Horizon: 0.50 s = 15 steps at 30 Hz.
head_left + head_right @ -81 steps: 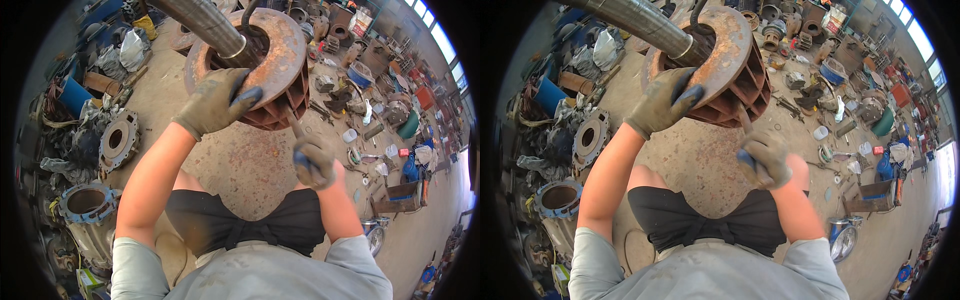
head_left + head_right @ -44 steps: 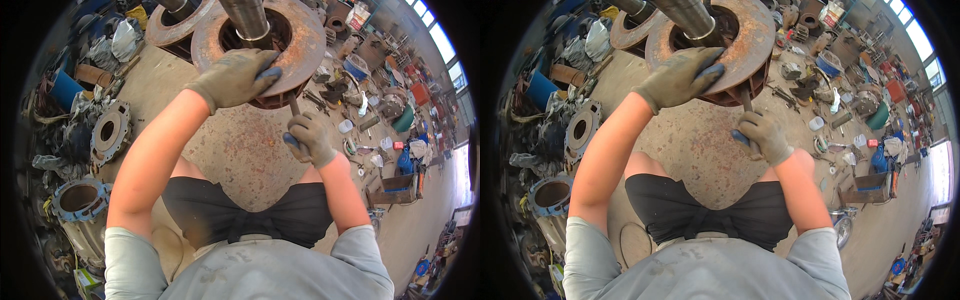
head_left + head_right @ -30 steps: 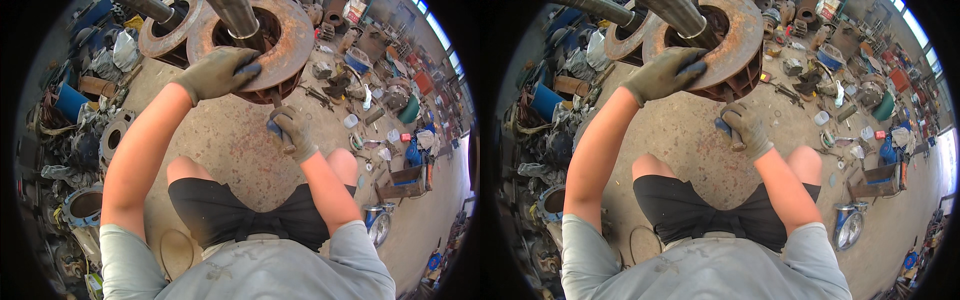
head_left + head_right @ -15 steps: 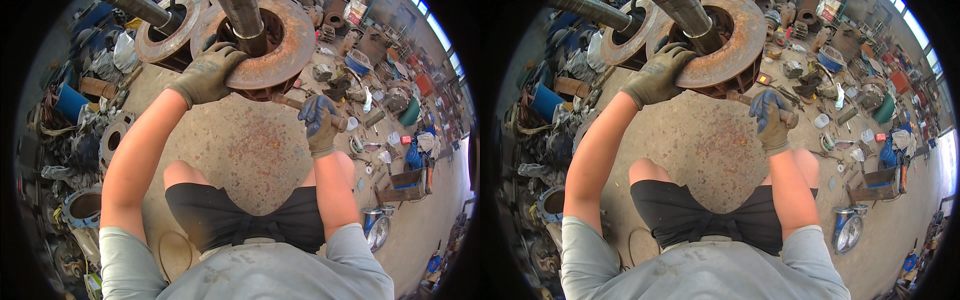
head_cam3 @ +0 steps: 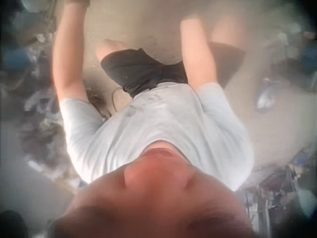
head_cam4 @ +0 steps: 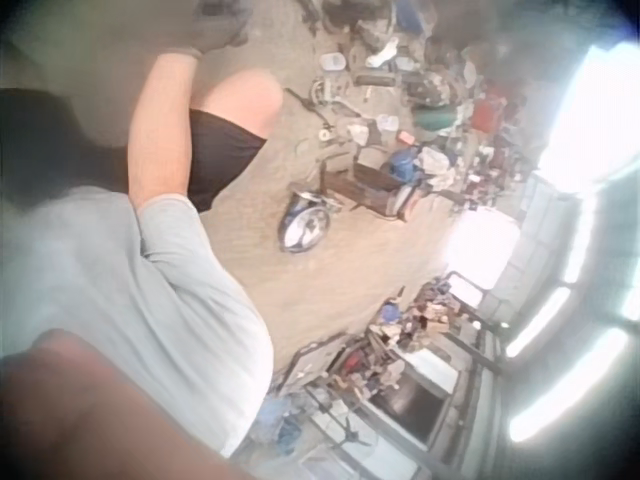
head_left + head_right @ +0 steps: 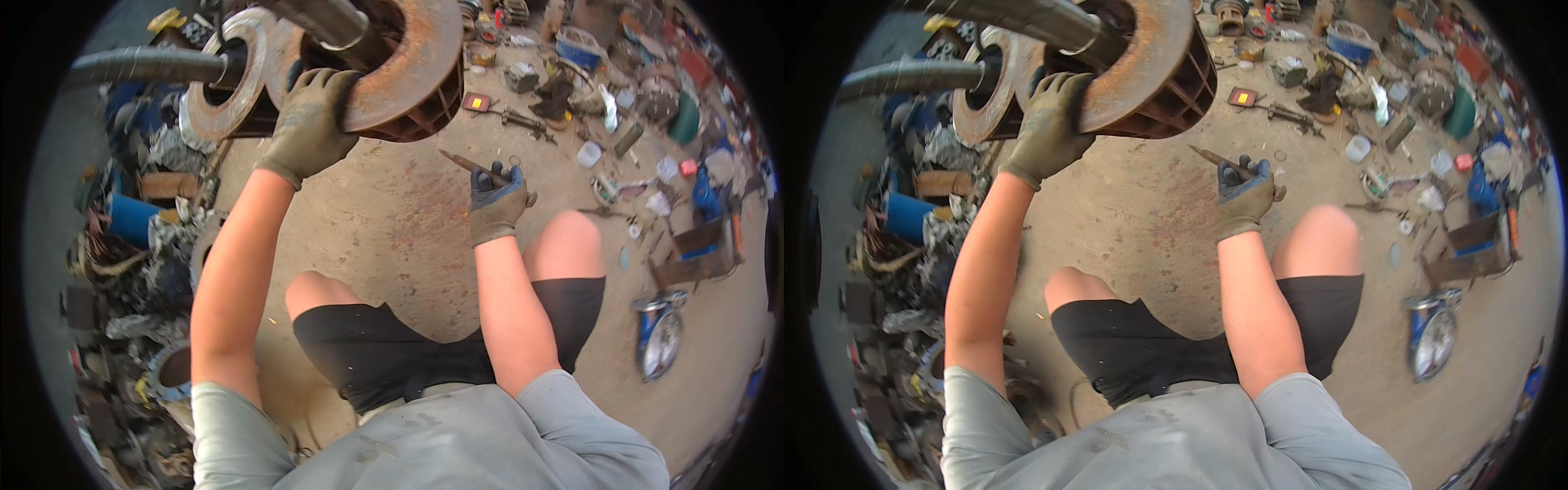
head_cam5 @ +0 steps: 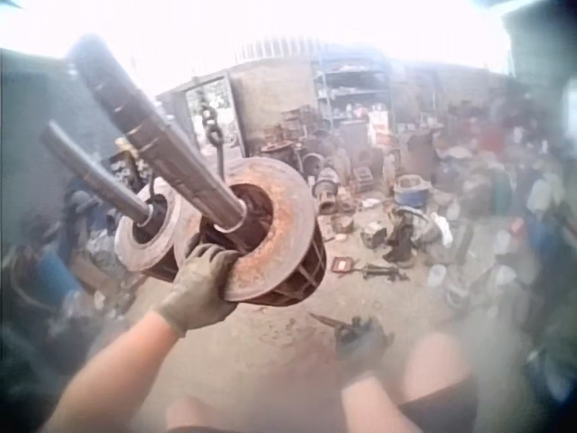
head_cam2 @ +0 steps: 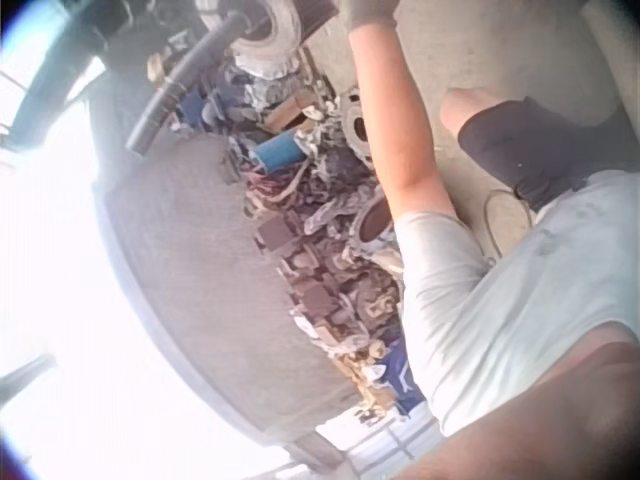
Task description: The person cleans a suspended motor rotor using a metal tool to scrape debris from the slots, then uses a remote control to lower the rotor. The person then sweeps the floor with a broom and dustpan.
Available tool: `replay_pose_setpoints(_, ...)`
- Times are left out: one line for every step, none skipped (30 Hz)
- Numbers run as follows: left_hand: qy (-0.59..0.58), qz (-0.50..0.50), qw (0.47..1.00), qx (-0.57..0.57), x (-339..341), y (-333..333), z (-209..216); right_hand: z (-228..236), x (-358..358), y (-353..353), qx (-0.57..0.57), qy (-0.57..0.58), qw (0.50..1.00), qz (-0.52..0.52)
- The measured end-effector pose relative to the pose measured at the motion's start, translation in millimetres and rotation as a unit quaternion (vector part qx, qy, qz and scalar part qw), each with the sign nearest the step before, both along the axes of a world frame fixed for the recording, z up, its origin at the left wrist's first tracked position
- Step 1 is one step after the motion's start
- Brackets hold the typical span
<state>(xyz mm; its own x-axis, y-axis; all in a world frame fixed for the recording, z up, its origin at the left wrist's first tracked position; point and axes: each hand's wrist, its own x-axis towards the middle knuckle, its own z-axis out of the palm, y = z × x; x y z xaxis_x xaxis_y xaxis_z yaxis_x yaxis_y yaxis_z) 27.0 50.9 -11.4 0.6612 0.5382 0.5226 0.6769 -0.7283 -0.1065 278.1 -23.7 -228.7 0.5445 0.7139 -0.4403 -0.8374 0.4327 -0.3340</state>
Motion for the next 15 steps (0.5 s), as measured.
replay_pose_setpoints(0.020, -0.006, 0.999, 0.033, 2.2, 1.3, 0.6, -8.3, -13.1, 4.2, 0.001, 0.042, 0.999, -0.019)
replay_pose_setpoints(0.003, -0.010, 1.000, 0.022, 4.7, 1.1, -0.1, -12.1, -24.5, 12.0, -0.016, 0.086, 0.995, -0.057)
replay_pose_setpoints(0.006, 0.003, 1.000, 0.027, 6.8, 0.4, -1.4, -14.4, -33.2, 20.1, -0.007, 0.116, 0.992, -0.054)
replay_pose_setpoints(0.003, 0.014, 0.999, 0.036, 9.4, -0.1, -3.1, -14.4, -43.4, 31.9, 0.053, 0.132, 0.989, -0.035)
replay_pose_setpoints(0.020, 0.020, 0.999, 0.044, 11.6, 0.1, -3.7, -13.4, -52.2, 39.7, 0.042, 0.145, 0.986, -0.066)
replay_pose_setpoints(0.027, 0.007, 0.996, 0.084, 13.7, -1.4, -5.8, -13.3, -60.9, 43.5, 0.075, 0.155, 0.984, -0.055)
replay_pose_setpoints(0.017, 0.007, 0.998, 0.065, 16.3, -2.0, -7.3, -10.9, -67.9, 48.4, 0.083, 0.159, 0.982, -0.063)
replay_pose_setpoints(0.011, 0.010, 0.999, 0.052, 18.3, -3.4, -8.4, -10.3, -71.6, 47.7, 0.121, 0.155, 0.979, -0.051)
replay_pose_setpoints(0.014, 0.011, 0.998, 0.062, 20.9, -4.2, -9.0, -8.2, -75.2, 49.2, 0.086, 0.174, 0.979, -0.065)
replay_pose_setpoints(0.017, 0.012, 0.998, 0.063, 23.3, -5.5, -9.4, -8.0, -76.3, 45.3, 0.089, 0.183, 0.978, -0.054)
replay_pose_setpoints(0.020, 0.014, 0.998, 0.066, 25.9, -7.2, -10.2, -7.6, -77.3, 44.7, 0.086, 0.180, 0.978, -0.057)
replay_pose_setpoints(0.019, 0.018, 0.997, 0.071, 29.4, -7.7, -10.4, -7.1, -76.1, 42.2, 0.063, 0.204, 0.976, -0.049)
replay_pose_setpoints(0.028, 0.027, 0.997, 0.073, 32.0, -9.9, -10.6, -7.2, -75.0, 42.3, 0.102, 0.180, 0.977, -0.041)
replay_pose_setpoints(0.019, 0.024, 0.997, 0.068, 36.0, -11.5, -11.5, -6.7, -73.0, 42.9, 0.073, 0.189, 0.977, -0.070)
replay_pose_setpoints(0.020, 0.028, 0.997, 0.066, 39.6, -12.7, -11.4, -6.6, -71.1, 45.7, 0.128, 0.168, 0.975, -0.073)
